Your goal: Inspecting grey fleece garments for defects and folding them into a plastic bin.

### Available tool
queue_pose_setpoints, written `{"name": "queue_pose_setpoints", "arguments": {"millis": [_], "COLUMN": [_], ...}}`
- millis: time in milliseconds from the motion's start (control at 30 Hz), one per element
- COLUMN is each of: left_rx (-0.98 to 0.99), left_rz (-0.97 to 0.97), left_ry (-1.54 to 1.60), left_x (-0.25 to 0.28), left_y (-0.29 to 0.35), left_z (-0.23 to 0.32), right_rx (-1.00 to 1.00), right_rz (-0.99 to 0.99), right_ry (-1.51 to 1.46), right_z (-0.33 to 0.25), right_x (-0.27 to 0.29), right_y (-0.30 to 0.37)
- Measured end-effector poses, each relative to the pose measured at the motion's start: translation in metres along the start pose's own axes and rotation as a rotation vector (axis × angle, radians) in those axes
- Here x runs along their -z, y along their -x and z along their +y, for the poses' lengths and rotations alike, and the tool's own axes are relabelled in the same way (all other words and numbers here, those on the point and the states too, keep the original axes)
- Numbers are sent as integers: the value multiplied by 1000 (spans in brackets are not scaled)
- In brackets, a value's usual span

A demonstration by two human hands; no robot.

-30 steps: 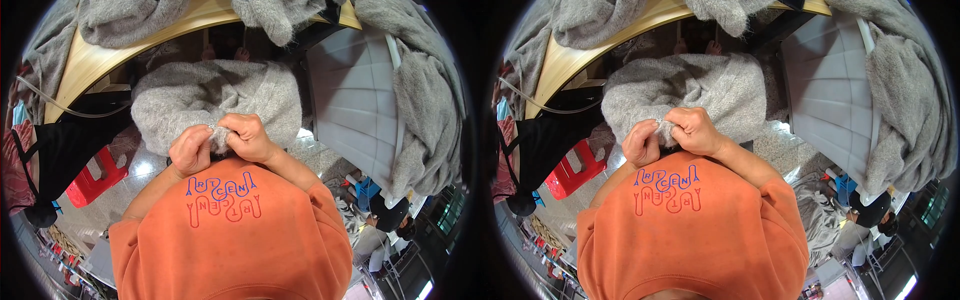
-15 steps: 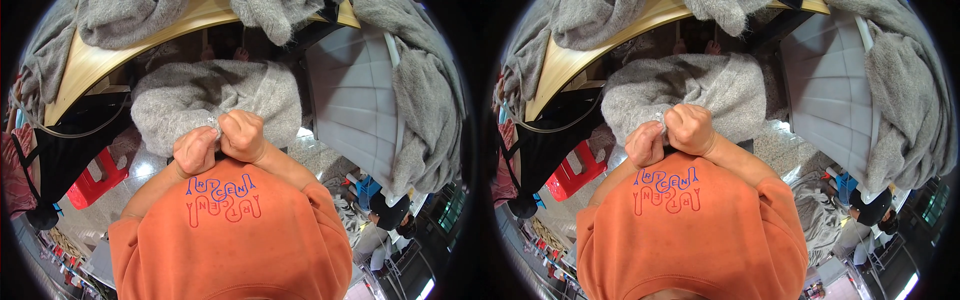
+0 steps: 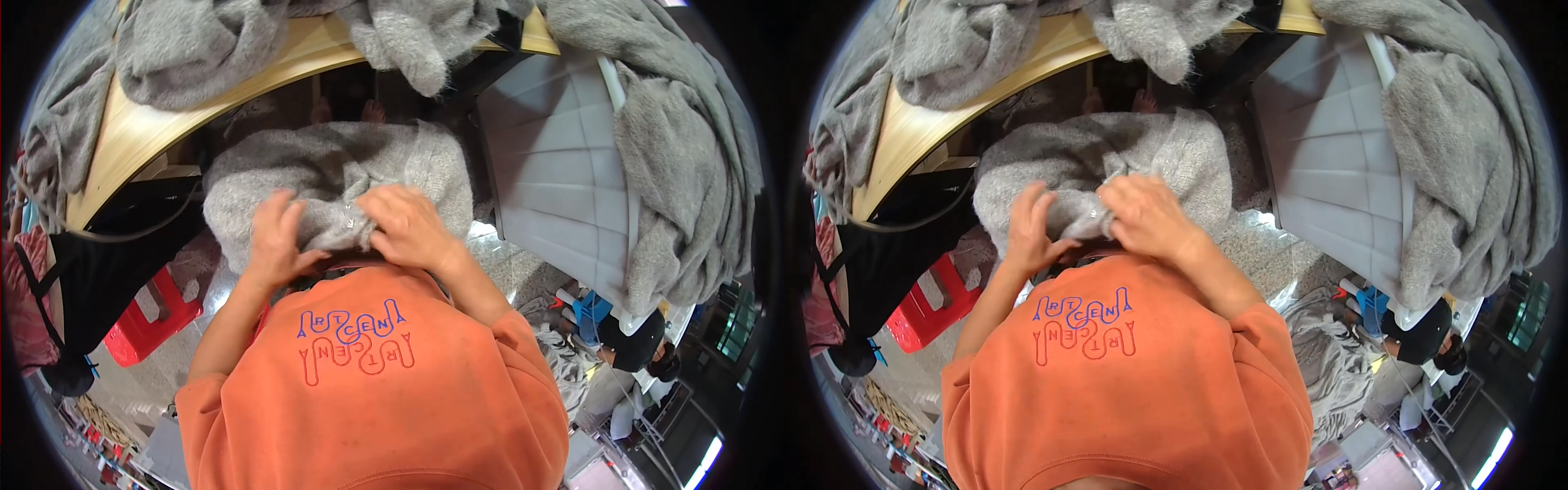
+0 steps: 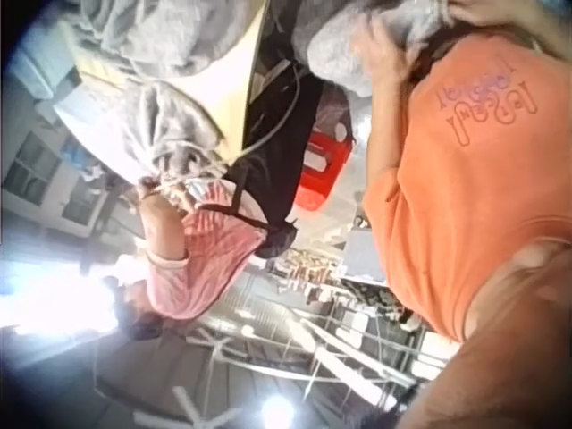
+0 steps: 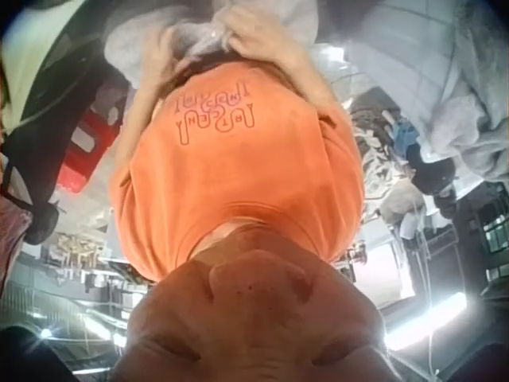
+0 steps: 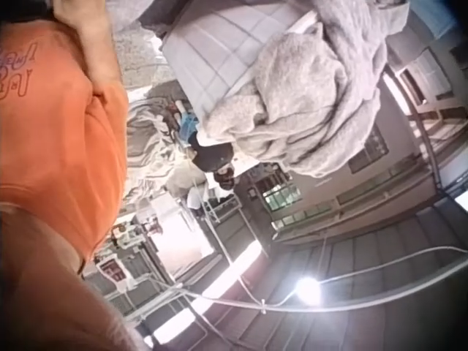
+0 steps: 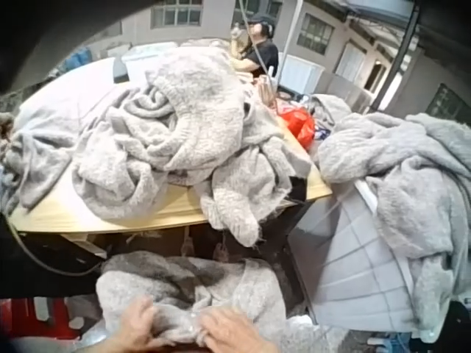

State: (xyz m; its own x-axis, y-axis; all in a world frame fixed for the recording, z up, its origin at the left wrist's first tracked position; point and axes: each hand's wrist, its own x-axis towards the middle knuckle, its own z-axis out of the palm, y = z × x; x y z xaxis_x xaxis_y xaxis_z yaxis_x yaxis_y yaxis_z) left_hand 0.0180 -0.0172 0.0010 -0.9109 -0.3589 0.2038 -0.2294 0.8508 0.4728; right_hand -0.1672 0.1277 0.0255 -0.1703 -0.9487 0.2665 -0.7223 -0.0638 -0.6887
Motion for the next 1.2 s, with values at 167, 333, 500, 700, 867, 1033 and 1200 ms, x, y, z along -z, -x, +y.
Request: {"name": "queue_pose_setpoints", "arguments": {"millis": [167, 333, 500, 700, 867, 1033, 1200], "left_rx": [370, 502, 893, 826, 601, 58, -1622], "left_rz": [-334, -90, -85, 244, 15, -321, -760], "left_ry": [-215, -226, -118, 700, 1330, 1616, 1443], "left_x": [-14, -30, -40, -22, 0, 84, 231], "left_y": [54, 57, 36, 55, -39, -275, -349], "left_z": [-54, -59, -83, -100, -29, 199, 498], "right_rx": [-458, -1021, -1022, -842, -916, -1088, -1075], "right_rz": [-281, -262, 6, 360, 677, 660, 378], "right_ry": [643, 501, -175, 144, -84, -174, -128], "right_z": [66, 70, 89, 92, 92, 97, 85], "right_x": [6, 0, -3, -42, -41, -60, -66], "right_y": [89, 149, 173, 135, 142, 196, 215]}}
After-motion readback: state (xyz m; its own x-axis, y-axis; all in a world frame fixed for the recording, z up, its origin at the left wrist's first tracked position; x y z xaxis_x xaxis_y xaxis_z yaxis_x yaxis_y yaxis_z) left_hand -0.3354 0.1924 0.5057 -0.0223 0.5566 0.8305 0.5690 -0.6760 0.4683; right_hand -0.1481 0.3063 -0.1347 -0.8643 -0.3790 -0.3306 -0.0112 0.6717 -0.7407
